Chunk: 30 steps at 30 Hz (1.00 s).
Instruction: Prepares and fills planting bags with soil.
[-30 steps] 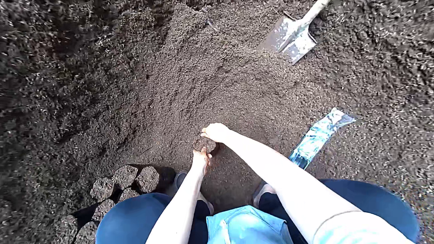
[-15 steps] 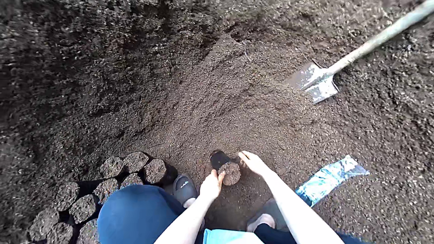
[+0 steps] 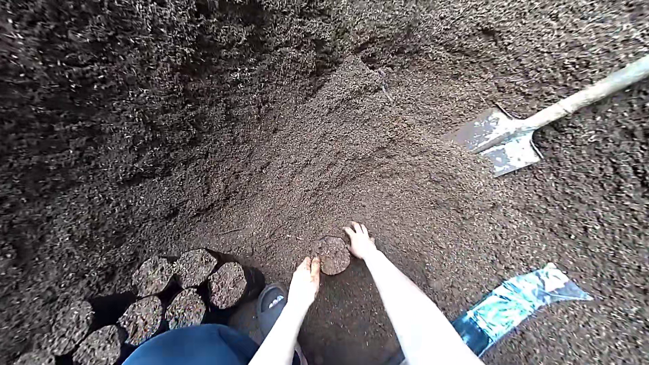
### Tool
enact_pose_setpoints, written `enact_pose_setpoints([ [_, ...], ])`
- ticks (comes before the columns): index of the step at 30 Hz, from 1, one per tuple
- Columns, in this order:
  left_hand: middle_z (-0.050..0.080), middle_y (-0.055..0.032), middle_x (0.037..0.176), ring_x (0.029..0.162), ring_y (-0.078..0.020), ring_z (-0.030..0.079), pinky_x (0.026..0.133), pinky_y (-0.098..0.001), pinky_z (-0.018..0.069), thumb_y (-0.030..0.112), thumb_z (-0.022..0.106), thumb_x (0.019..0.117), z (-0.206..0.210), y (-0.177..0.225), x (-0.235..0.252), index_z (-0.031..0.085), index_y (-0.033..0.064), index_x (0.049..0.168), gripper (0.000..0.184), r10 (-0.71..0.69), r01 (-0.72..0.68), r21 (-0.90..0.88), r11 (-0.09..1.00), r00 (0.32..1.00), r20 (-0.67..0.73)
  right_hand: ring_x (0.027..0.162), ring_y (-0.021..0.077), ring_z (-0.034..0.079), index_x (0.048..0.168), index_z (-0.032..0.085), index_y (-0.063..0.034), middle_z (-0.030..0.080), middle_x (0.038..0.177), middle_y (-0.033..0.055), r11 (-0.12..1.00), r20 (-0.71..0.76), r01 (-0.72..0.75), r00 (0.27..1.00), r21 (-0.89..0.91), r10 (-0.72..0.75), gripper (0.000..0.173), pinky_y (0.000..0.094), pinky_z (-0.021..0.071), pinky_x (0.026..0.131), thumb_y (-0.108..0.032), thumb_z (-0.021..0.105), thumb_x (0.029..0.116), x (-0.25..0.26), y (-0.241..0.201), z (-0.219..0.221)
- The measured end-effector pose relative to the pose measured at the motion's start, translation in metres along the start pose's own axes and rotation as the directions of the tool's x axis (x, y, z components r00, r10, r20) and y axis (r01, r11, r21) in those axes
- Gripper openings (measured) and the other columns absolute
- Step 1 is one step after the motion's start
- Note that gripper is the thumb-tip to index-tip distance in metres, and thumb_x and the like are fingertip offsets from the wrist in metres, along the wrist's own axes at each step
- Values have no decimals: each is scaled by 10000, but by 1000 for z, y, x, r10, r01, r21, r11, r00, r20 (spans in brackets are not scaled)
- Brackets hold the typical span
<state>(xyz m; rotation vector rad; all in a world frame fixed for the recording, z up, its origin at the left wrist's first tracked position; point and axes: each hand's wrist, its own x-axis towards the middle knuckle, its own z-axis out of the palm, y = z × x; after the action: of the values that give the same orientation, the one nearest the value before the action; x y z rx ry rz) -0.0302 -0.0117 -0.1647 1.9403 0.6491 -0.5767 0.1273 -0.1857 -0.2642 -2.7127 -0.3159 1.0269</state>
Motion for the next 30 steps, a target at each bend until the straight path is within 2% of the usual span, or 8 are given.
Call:
enact_pose_setpoints([
  [3,605,-235,1373,1313,-340,573,1120,-550,416,425,300,1132,-3,-1,6,563,8,1397,559,-40,40,-8,999,997,66,1461,417,366,1518,489,-148,389,1598,175,990,44,-35,999,137,30,624,642,358,1132,-107,681,925,-2,8,-12],
  [6,628,-248,1296,1236,-363,606,1066,-572,442,444,323,1125,-3,-1,11,577,-4,1353,563,-37,40,-47,998,997,68,1175,240,602,1346,560,-7,595,1330,186,774,0,-1,1000,634,2,425,414,508,991,15,644,930,-23,14,-43],
  [9,597,-259,1355,1305,-368,567,1105,-572,412,432,317,1129,-5,5,9,550,-13,1381,562,-37,41,-41,998,995,97,850,150,651,1348,499,-28,635,1094,103,481,-23,84,991,873,-132,356,320,568,736,-30,563,998,-67,-6,-72],
  [12,602,-253,1352,1304,-369,570,1095,-581,418,443,315,1126,-6,4,10,556,-6,1372,566,-29,34,-46,998,994,103,888,163,676,1285,501,-8,659,1039,89,259,-135,199,960,945,-246,268,361,589,840,-86,426,1040,-101,-37,-76],
  [20,566,-242,1429,1365,-349,532,1151,-535,389,299,300,1139,-9,0,6,554,-28,1396,487,77,-72,-63,995,993,87,1026,115,624,1164,589,9,647,1116,80,604,-552,541,811,586,-191,300,327,529,917,-93,349,1014,-117,-81,-85],
  [23,593,-240,1396,1339,-343,556,1135,-532,410,260,307,1133,-8,-1,6,576,-27,1371,460,87,-82,-78,994,994,65,1353,352,490,1308,589,54,542,1381,246,932,-606,335,773,138,-189,420,496,364,1174,-220,373,1073,-100,-104,-70],
  [26,630,-241,1324,1278,-345,598,1094,-534,442,249,331,1128,-4,-2,6,595,-23,1331,430,86,-82,-102,991,995,43,1305,417,543,1272,651,-21,607,1320,245,916,-483,222,794,-335,-370,480,611,312,1170,-386,402,1086,-72,-104,-35],
  [30,631,-239,1318,1273,-338,600,1094,-522,444,244,340,1129,-6,1,5,588,-18,1338,417,73,-67,-172,983,997,29,1457,452,371,1533,447,-68,373,1574,282,974,-509,205,851,92,-131,553,618,315,1183,-388,369,1089,-75,-84,-74],
])
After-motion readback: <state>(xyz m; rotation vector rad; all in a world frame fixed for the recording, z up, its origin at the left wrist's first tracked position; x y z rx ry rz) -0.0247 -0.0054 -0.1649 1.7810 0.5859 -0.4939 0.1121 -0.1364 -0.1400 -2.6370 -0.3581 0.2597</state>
